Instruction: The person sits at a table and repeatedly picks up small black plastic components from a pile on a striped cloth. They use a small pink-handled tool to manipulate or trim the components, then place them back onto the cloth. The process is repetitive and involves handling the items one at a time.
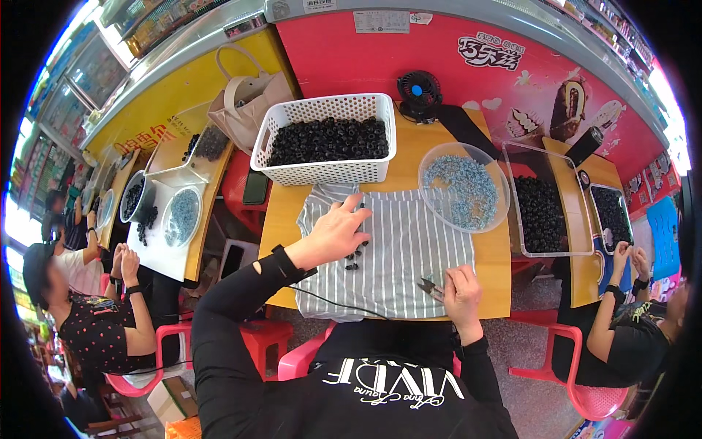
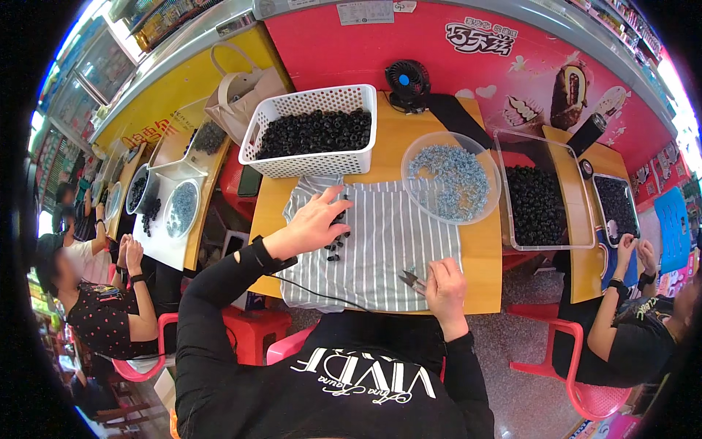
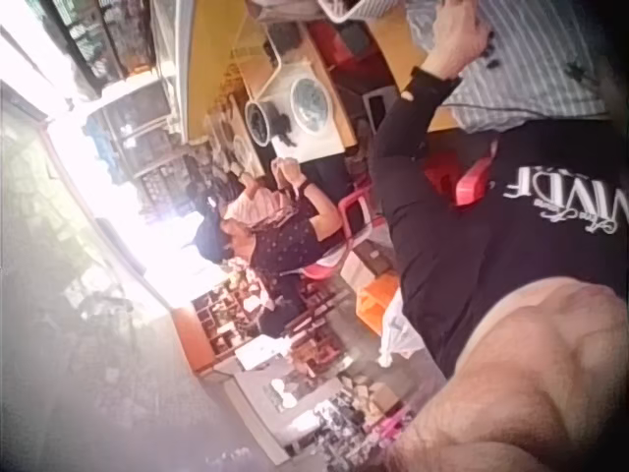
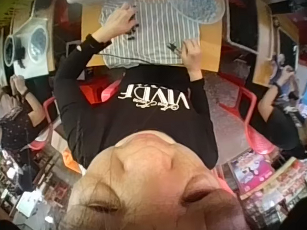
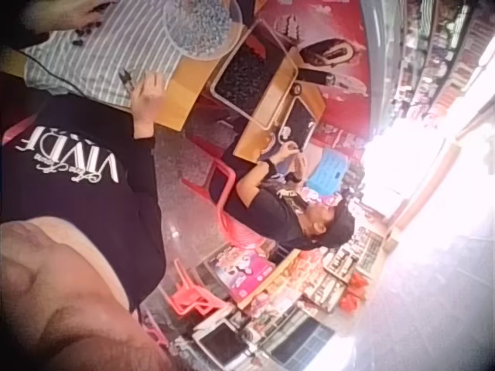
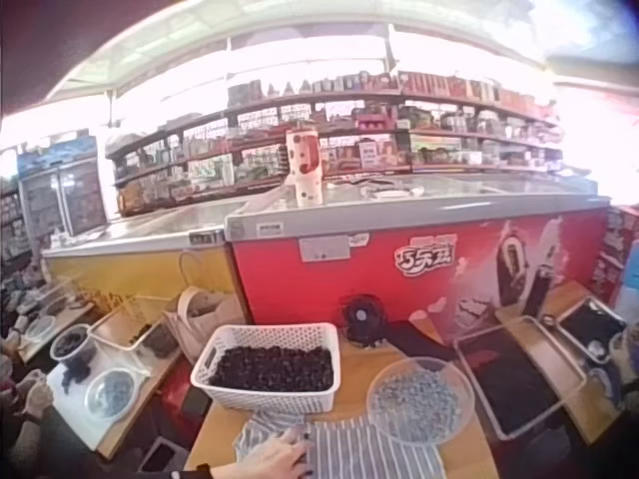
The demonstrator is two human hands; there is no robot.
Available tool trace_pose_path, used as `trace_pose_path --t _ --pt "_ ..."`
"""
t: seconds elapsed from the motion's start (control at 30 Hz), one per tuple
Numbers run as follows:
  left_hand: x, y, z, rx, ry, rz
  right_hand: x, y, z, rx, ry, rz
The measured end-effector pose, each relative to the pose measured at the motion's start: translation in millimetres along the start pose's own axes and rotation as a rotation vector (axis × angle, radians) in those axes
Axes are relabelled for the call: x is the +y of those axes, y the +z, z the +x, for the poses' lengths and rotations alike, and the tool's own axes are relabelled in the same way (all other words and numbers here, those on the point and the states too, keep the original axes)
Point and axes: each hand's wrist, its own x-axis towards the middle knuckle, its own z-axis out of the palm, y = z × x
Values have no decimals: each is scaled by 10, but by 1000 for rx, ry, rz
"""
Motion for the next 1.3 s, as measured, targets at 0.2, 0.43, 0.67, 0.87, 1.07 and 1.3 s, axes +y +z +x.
trace_pose_path --t 0.2,0.43,0.67,0.87,1.07,1.3 --pt "-163 -629 869 267 171 -179 -22 -43 6 -14 29 -2" --pt "-870 -475 1879 -355 86 -88 -87 -15 38 -15 24 28" --pt "-759 -581 1764 -679 117 -154 -49 -51 49 -32 47 19" --pt "-631 -581 1578 -583 -164 -496 -65 -43 55 -17 36 17" --pt "-709 -582 1513 -399 -300 -428 -57 -35 48 -8 32 33" --pt "-971 -545 1532 -126 -491 -701 -37 -33 24 -12 32 17"
